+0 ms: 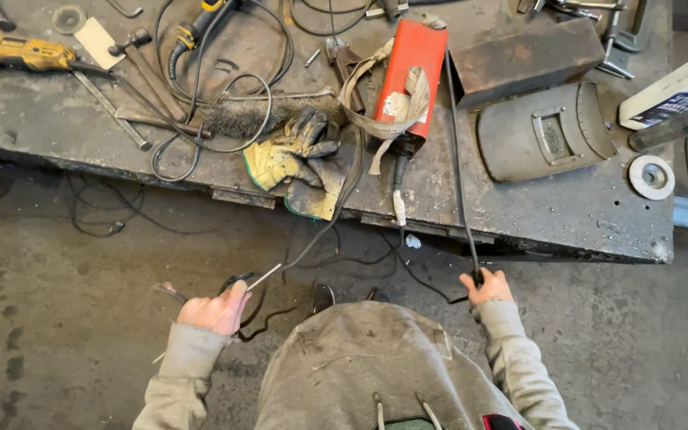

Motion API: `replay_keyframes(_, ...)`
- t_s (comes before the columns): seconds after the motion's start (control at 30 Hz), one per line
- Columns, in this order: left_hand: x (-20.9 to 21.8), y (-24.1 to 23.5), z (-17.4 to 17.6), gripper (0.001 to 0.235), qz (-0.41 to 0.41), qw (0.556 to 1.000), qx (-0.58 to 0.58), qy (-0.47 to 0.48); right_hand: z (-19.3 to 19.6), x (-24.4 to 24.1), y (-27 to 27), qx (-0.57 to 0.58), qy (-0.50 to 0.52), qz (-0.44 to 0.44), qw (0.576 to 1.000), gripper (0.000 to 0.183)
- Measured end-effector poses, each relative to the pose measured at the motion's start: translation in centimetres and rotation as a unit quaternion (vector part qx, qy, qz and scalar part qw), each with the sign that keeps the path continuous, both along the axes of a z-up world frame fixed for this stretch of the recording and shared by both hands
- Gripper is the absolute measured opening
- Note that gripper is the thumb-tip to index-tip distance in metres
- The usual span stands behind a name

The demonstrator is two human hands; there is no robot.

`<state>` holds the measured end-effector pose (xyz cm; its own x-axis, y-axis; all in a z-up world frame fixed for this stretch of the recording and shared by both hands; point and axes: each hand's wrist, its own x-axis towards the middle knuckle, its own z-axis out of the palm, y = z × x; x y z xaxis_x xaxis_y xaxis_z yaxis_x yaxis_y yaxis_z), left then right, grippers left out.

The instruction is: Bending metal rods using a vise and hammer, then gathering the rods.

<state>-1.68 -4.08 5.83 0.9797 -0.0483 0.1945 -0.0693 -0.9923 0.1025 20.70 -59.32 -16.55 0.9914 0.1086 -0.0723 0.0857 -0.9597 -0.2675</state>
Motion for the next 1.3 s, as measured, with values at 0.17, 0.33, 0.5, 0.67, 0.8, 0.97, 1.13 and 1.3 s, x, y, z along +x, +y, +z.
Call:
replay_keyframes(0.17,-0.7,0.1,2.5,0.015,0.067,0.997,0.019,0.035,-3.1,-1.4,-2.2,0.269,0.163,-0.024,0.949,0.052)
replay_keyframes(0.33,-2.7,-0.2,3.7,0.018,0.138,0.989,0.045,-0.029,3.2,1.6,-0.2,0.397,0.227,-0.138,0.879,0.042)
replay_keyframes(0.5,-3.3,-3.4,5.8,0.015,0.156,0.987,0.017,-0.037,27.1,8.3,13.7,0.580,0.224,0.195,0.759,0.066)
replay_keyframes(0.67,-4.7,-6.6,6.3,0.019,0.163,0.985,-0.006,-0.058,28.6,14.0,26.0,0.172,-0.182,0.419,0.873,0.085)
replay_keyframes(0.8,-6.1,-8.1,5.4,0.021,0.189,0.980,-0.024,-0.055,24.5,15.8,29.1,-0.030,-0.264,0.410,0.872,0.069)
replay_keyframes(0.97,-8.8,-10.4,5.1,0.024,0.200,0.979,-0.015,-0.046,18.3,20.2,27.9,0.067,-0.261,0.366,0.891,0.047)
replay_keyframes(1.13,-10.7,-12.6,6.3,0.025,0.207,0.976,-0.020,-0.058,17.7,28.9,25.4,0.332,-0.224,0.300,0.866,0.029)
replay_keyframes(1.3,-11.5,-13.3,7.3,0.026,0.197,0.977,-0.020,-0.079,40.0,28.5,22.5,0.639,0.009,0.298,0.709,0.059)
